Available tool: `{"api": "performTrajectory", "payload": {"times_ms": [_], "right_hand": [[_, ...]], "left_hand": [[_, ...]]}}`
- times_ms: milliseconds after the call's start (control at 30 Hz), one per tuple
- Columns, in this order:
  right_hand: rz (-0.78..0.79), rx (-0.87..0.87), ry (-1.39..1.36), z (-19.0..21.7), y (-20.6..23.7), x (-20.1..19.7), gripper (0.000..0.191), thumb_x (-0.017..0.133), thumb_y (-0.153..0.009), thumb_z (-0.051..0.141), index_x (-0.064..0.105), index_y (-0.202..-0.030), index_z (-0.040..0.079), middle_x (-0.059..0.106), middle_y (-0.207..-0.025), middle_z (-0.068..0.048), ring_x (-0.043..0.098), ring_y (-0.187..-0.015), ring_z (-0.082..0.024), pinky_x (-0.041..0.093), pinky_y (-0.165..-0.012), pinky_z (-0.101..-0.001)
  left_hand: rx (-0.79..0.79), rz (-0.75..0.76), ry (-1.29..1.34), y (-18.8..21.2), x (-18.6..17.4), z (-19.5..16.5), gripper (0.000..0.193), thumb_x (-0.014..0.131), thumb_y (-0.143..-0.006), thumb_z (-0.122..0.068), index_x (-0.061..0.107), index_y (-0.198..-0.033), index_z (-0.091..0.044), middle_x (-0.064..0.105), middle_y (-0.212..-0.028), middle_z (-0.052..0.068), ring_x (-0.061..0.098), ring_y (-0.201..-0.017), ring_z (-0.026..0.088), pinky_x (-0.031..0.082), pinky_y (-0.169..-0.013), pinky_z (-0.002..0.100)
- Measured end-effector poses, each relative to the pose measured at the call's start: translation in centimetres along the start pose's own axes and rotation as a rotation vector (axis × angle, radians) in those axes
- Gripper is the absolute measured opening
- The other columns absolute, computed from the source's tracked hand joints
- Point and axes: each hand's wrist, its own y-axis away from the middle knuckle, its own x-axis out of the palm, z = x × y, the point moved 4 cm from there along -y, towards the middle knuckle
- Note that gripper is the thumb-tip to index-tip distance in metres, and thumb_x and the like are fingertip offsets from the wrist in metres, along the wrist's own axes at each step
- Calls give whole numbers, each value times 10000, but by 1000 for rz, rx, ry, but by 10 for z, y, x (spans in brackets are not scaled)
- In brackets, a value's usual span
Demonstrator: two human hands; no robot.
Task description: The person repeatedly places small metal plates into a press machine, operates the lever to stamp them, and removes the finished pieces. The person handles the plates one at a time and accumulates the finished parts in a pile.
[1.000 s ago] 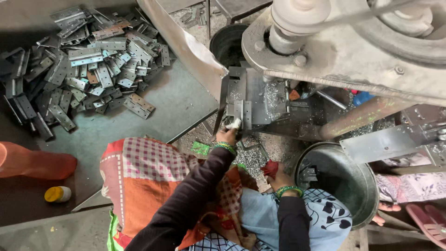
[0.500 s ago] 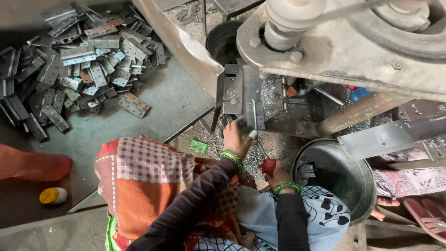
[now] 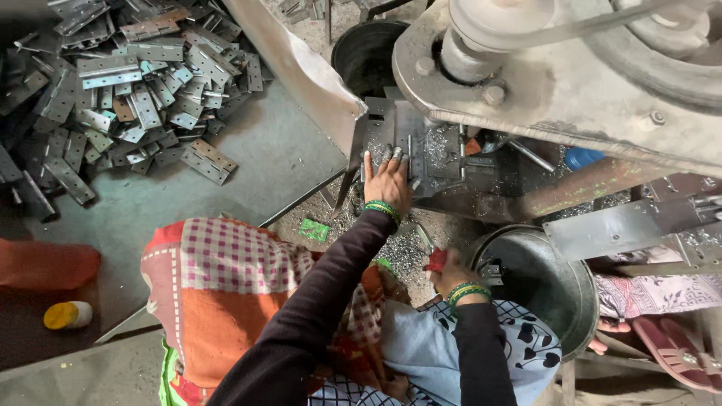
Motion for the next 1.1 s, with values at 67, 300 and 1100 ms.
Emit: {"api": "performTrajectory", "payload": {"times_ms": [67,300,1100], "right_hand": [[-68,-84,-117,-4,-10,27,791,710,-896,441,264,-1445,87,666,-1189,-298,677,-1090,-456,523,-972,-502],[-50,73,78,15,7,-17,752,671,-918,481,291,-1460,125,722,-1121,-259,718,-1053,-451,549,-941,-525],[-33,113,95,1,1,-14,682,666,-941,396,292,-1451,141,719,-1152,-260,706,-1057,-446,535,-944,-525]], "left_hand": [[-2,3,17,0,2,1,591,476,-980,-304,427,-1522,-75,398,-1604,115,395,-1468,276,-74,-1220,631],[9,-23,-28,4,0,-3,561,491,-969,-277,465,-1486,-62,446,-1565,145,439,-1433,276,-60,-1227,628],[25,-89,-24,-18,7,3,548,436,-953,-185,489,-1494,-110,421,-1596,69,362,-1497,234,-49,-1238,639]]}}
